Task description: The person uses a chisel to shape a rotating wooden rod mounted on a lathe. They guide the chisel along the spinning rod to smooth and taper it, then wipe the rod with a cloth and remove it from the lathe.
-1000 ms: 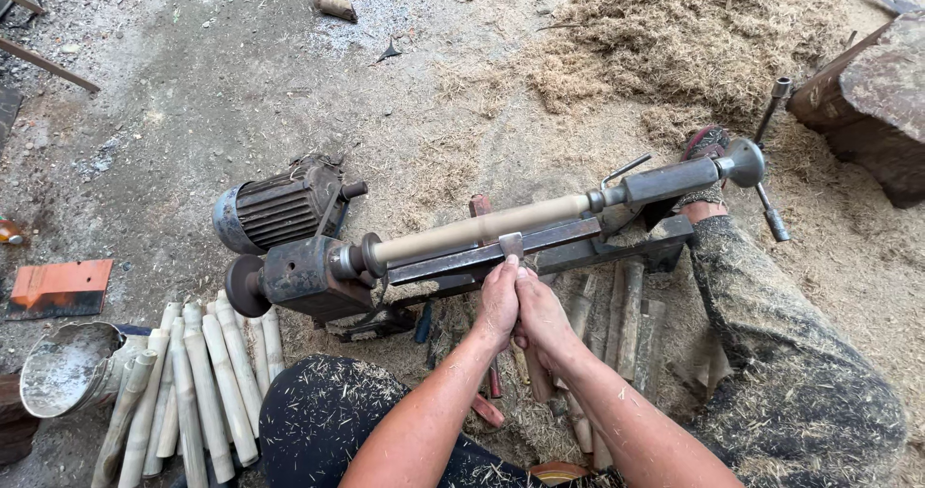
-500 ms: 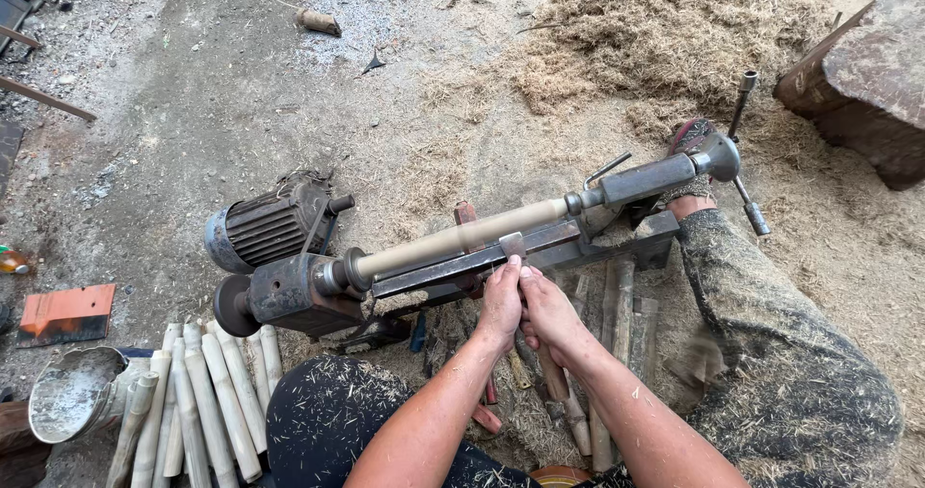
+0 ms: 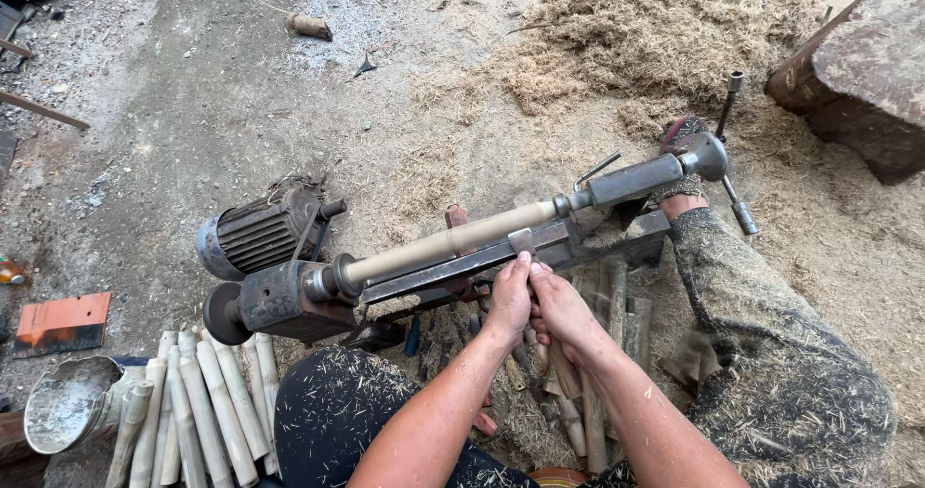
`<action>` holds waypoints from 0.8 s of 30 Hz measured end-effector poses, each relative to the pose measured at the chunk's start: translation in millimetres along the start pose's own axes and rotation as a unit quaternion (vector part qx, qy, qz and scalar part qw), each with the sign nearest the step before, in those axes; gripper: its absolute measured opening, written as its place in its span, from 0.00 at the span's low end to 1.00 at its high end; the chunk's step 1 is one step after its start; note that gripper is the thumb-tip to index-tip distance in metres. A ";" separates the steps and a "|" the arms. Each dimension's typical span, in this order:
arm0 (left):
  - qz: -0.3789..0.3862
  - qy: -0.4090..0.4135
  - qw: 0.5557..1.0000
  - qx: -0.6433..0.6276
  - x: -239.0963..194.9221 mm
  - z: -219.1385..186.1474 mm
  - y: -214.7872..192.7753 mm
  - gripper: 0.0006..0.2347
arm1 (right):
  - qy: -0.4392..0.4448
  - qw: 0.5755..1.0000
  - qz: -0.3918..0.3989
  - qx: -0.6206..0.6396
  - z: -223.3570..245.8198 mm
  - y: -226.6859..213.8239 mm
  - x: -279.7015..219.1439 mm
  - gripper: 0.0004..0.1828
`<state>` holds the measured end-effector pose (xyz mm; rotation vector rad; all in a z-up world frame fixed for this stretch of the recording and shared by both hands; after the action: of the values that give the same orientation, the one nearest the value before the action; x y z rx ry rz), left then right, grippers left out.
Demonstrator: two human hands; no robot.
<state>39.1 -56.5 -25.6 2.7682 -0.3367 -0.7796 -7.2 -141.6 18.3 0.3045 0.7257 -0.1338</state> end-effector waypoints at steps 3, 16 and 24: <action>0.005 0.011 1.000 -0.013 5.9 6.1 3.6 0.19 | -0.003 1.000 0.002 -0.002 1.9 -6.6 1.2 0.22; 0.021 0.017 1.000 -0.007 9.0 3.9 29.4 0.20 | 0.008 1.000 -0.008 -0.010 15.3 -27.1 -3.5 0.23; 0.029 0.026 0.999 -0.025 14.4 9.4 30.8 0.19 | 0.009 1.000 -0.009 -0.024 19.8 -26.6 -6.1 0.22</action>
<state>41.3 -91.3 -31.2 2.7146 -0.3803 -0.6906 -5.2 -173.0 30.3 0.2537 0.7488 -0.1301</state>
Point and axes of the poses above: each hand's wrist, its own x-axis towards the middle knuckle, its own y-axis out of the palm, z = x × y, the point moved 4 cm from there along x, towards the middle knuckle, and after that the axes turned 1 degree about -z, right-handed, at the moved point
